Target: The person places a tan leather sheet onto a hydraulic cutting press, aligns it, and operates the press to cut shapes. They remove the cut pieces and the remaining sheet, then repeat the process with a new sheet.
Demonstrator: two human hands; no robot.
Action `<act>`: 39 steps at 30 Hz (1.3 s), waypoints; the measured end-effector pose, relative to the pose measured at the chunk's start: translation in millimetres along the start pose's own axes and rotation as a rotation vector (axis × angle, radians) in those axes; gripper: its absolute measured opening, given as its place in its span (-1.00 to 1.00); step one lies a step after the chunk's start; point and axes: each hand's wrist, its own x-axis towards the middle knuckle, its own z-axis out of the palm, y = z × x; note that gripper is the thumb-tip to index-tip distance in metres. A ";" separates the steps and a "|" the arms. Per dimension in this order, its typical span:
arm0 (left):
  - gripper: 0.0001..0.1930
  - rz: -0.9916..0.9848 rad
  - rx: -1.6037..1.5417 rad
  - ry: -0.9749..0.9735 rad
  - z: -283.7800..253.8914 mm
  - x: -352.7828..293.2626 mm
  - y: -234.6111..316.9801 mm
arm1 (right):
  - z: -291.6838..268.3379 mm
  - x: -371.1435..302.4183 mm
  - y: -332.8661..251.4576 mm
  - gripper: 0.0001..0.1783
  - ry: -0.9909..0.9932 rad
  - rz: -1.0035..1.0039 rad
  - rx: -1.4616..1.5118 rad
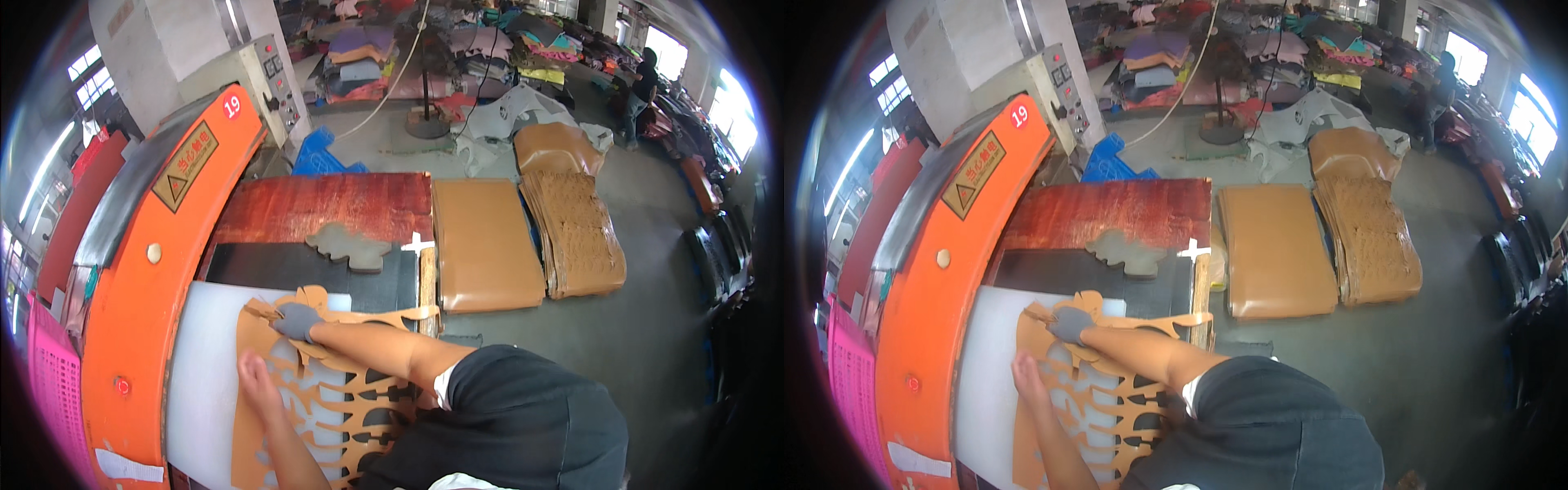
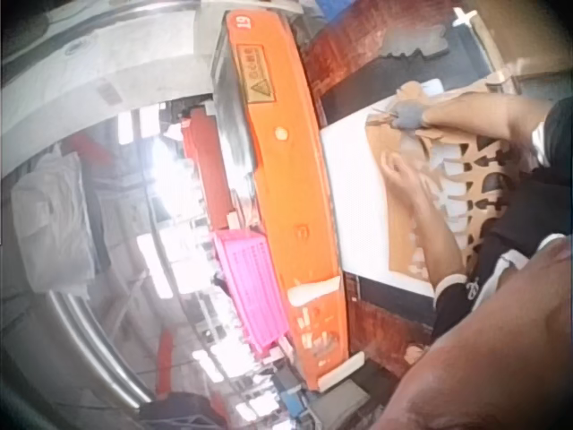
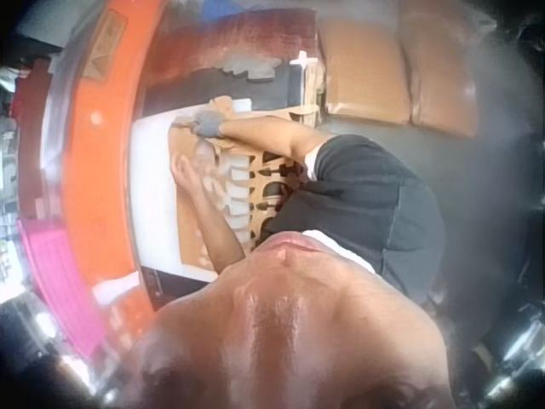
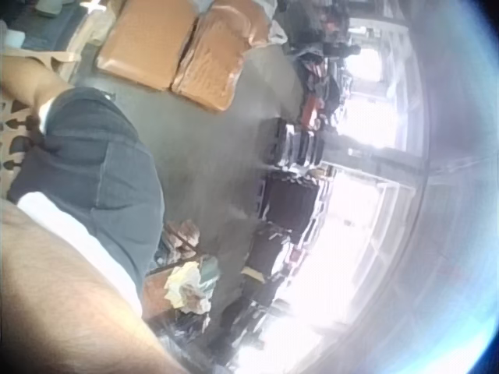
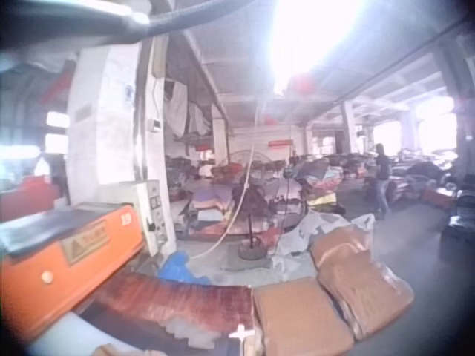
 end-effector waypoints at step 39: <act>-0.41 0.212 0.969 -0.032 29.3 30.4 -27.8 | -111.6 -12.8 66.5 -0.72 0.338 -0.071 0.987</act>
